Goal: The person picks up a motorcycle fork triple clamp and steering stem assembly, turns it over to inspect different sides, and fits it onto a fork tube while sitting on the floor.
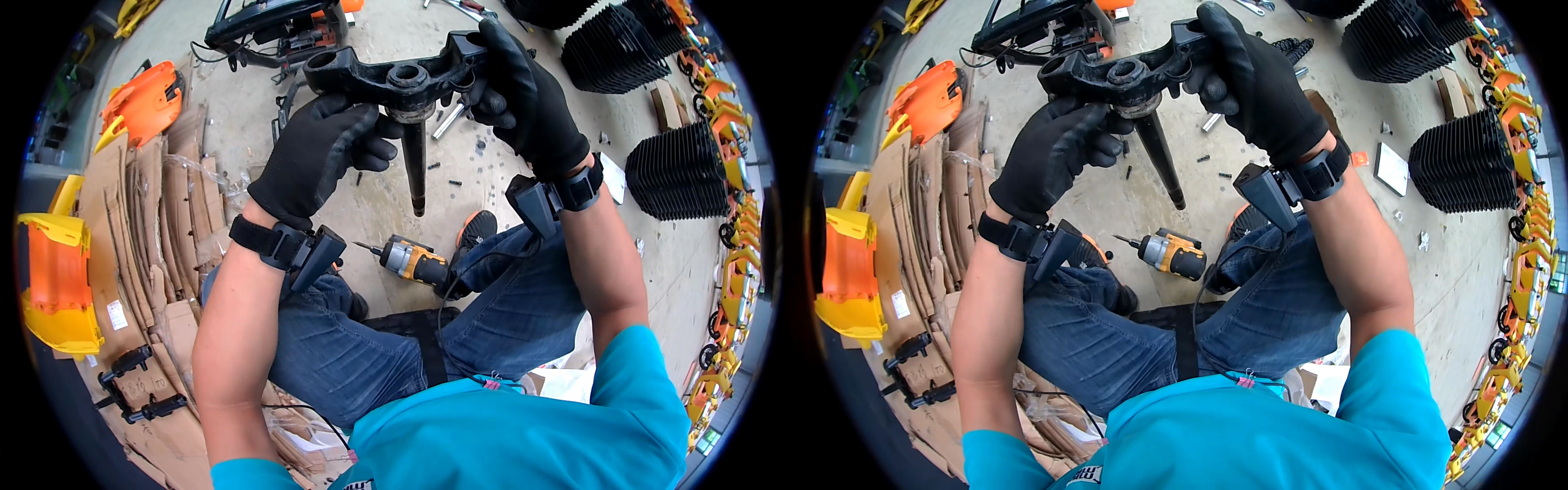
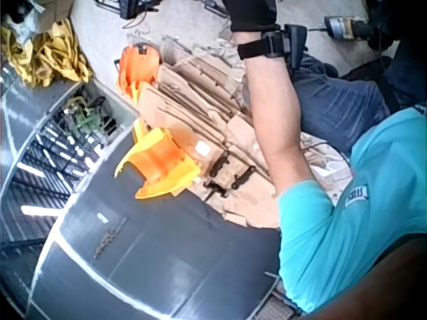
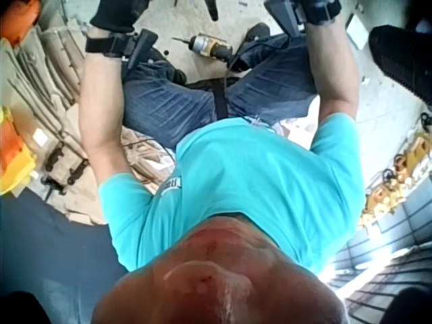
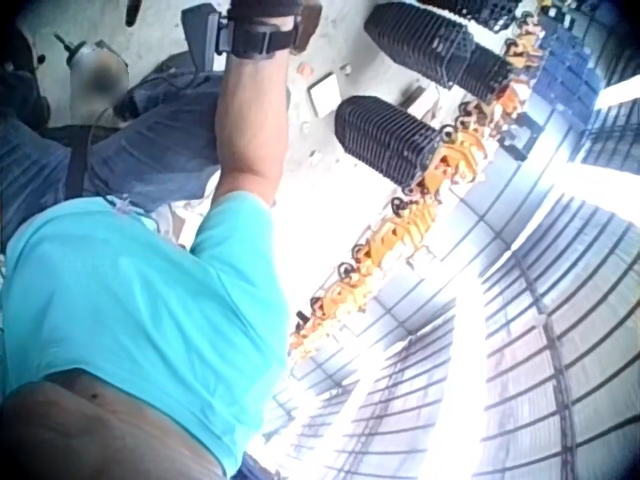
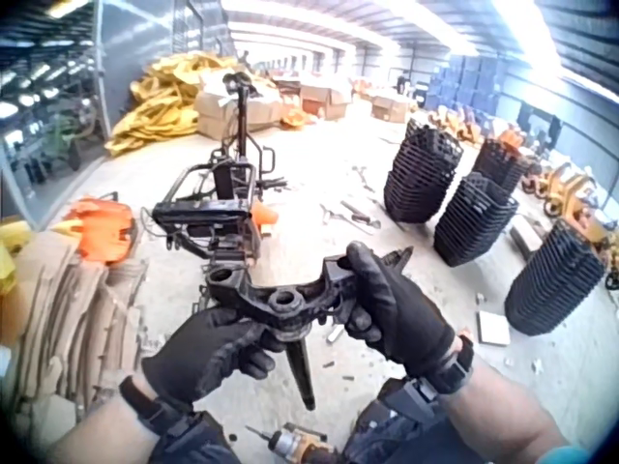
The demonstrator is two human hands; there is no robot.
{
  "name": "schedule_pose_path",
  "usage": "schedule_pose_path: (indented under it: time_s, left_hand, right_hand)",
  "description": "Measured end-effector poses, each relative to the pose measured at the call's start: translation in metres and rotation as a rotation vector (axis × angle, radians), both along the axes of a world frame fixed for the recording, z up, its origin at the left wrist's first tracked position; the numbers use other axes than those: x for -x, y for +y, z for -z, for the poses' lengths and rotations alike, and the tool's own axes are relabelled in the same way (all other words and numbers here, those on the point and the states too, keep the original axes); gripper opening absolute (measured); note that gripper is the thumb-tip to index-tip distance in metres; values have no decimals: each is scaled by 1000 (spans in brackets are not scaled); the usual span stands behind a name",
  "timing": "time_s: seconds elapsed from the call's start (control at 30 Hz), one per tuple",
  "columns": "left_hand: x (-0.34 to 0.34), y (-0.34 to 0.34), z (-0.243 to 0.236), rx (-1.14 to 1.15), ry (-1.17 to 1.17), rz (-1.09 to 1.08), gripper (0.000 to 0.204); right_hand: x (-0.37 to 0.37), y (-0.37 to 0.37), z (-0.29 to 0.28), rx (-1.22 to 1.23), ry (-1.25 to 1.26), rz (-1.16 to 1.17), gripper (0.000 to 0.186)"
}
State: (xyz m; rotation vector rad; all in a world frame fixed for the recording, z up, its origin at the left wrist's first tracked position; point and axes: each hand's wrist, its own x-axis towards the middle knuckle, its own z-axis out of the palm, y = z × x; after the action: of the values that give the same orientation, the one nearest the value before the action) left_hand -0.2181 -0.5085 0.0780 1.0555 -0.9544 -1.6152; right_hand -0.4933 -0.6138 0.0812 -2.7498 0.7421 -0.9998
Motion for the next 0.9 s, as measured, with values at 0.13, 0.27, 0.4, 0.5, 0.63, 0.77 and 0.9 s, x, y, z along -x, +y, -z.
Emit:
schedule_pose_path:
  time_s: [0.13,0.27,0.4,0.5,0.63,0.77,0.9]
  left_hand:
    - [4,0,1,27,-4,-19,24]
    - [8,0,1,47,-65,-54,23]
    - [10,2,-1,57,-126,-42,25]
    - [11,3,-2,65,-127,-31,27]
    - [10,4,-2,80,-144,-28,26]
    - [10,4,-2,91,-145,-31,25]
    - [10,6,-4,88,-142,-42,24]
  right_hand:
    - [3,0,1,1,-2,6,83]
    - [1,2,1,46,-24,-36,82]
    - [-2,1,0,141,-59,-86,85]
    - [-2,2,1,-26,-45,-81,86]
    - [-2,-3,2,-732,-147,52,86]
    - [-1,-11,5,-1137,-300,70,86]
    - [0,-15,11,-1142,-252,101,87]
